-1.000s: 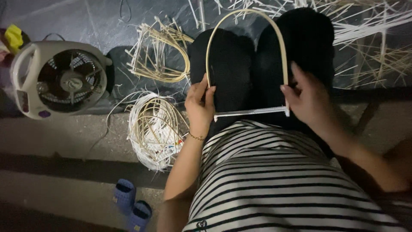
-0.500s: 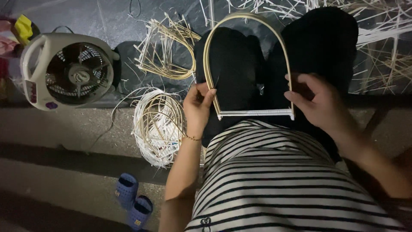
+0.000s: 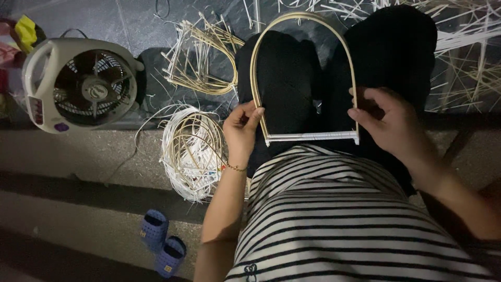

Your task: The recorder is assembling and securing bamboo or rattan frame components using white adhesive tape or plastic strips.

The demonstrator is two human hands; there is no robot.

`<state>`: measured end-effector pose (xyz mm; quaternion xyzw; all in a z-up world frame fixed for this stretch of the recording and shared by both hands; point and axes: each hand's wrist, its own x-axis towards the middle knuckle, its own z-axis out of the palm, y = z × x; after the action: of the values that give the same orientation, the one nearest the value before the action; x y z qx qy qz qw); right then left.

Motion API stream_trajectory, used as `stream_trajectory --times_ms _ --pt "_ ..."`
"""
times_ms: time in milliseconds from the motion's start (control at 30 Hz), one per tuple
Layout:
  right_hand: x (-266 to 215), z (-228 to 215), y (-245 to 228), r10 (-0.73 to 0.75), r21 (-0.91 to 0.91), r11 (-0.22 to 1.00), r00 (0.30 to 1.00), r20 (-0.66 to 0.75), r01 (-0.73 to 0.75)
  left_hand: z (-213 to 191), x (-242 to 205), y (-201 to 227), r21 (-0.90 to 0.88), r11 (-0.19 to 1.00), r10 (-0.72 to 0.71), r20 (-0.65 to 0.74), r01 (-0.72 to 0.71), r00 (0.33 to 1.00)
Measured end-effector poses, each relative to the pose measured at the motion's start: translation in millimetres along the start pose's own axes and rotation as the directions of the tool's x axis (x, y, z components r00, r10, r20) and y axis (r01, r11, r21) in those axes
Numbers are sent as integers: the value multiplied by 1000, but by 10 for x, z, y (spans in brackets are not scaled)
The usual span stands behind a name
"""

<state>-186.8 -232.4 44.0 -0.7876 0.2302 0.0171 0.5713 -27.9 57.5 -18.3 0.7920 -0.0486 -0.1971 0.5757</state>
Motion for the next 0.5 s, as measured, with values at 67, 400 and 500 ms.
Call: stream_trajectory --times_ms 67,400,500 --pt "-3 1 25 7 7 1000 1000 4 -7 12 6 97 -2 1000 -7 -1 7 1000" --pt "15 8 26 58 55 997 998 15 -59 -8 64 72 -54 996 -75 45 77 996" --pt "0 10 18 45 63 997 999 17 -46 -34 108 171 -94 988 -111 115 122 987"
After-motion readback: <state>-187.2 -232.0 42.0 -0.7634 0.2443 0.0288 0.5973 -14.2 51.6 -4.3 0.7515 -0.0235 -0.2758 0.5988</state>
